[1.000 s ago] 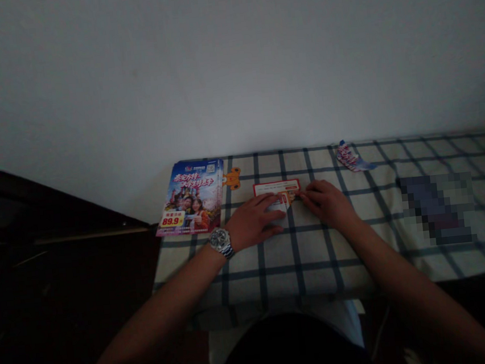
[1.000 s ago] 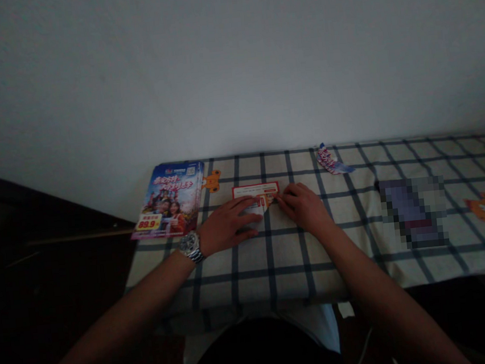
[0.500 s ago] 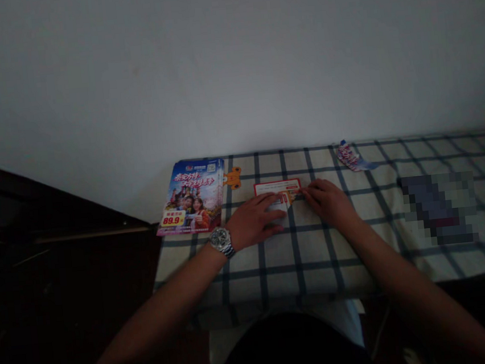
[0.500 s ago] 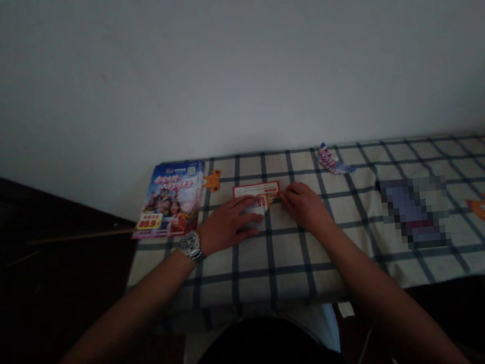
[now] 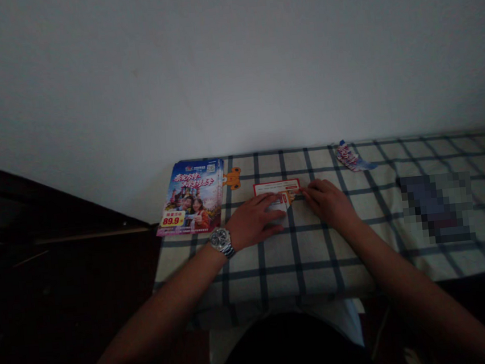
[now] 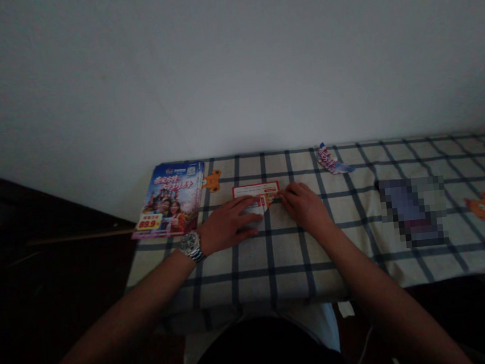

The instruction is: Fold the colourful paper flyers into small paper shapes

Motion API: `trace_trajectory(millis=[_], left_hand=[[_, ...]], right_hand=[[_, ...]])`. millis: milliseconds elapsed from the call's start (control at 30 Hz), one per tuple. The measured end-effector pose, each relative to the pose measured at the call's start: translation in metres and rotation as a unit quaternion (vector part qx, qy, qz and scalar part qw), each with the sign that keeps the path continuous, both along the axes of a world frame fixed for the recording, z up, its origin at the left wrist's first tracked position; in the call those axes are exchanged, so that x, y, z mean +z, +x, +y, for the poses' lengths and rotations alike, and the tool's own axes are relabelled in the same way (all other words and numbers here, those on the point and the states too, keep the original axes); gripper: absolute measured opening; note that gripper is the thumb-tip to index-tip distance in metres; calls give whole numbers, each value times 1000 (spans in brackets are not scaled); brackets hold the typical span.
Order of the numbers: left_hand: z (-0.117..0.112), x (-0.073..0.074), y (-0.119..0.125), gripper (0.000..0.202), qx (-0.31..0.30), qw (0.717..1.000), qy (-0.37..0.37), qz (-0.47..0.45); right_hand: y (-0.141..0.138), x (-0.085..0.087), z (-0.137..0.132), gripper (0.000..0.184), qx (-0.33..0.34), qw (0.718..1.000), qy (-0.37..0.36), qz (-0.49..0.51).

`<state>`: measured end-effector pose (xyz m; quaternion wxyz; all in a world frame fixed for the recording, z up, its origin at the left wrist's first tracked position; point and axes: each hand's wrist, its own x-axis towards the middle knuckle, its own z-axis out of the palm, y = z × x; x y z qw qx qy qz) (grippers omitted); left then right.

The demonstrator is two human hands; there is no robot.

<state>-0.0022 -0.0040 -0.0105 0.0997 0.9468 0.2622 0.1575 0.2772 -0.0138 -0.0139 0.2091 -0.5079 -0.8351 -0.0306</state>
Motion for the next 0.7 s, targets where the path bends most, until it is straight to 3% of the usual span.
trace_trajectory(millis=[200, 433, 600, 700], left_hand=[[0, 1, 0, 34, -1, 1000, -1, -2], [0, 3, 0, 33, -1, 1000, -9, 4], [0, 5, 1, 33, -4, 1000, -5, -5], [-1, 5, 1, 34, -1, 1000, 1, -4]], right_hand=[[2, 2, -1, 28, 7, 1000, -9, -3], [3, 18, -5, 29, 18, 999, -32, -6], [-12, 16, -10, 31, 102, 994, -34, 6], [-18, 8, -10, 30, 119, 992, -44, -3]])
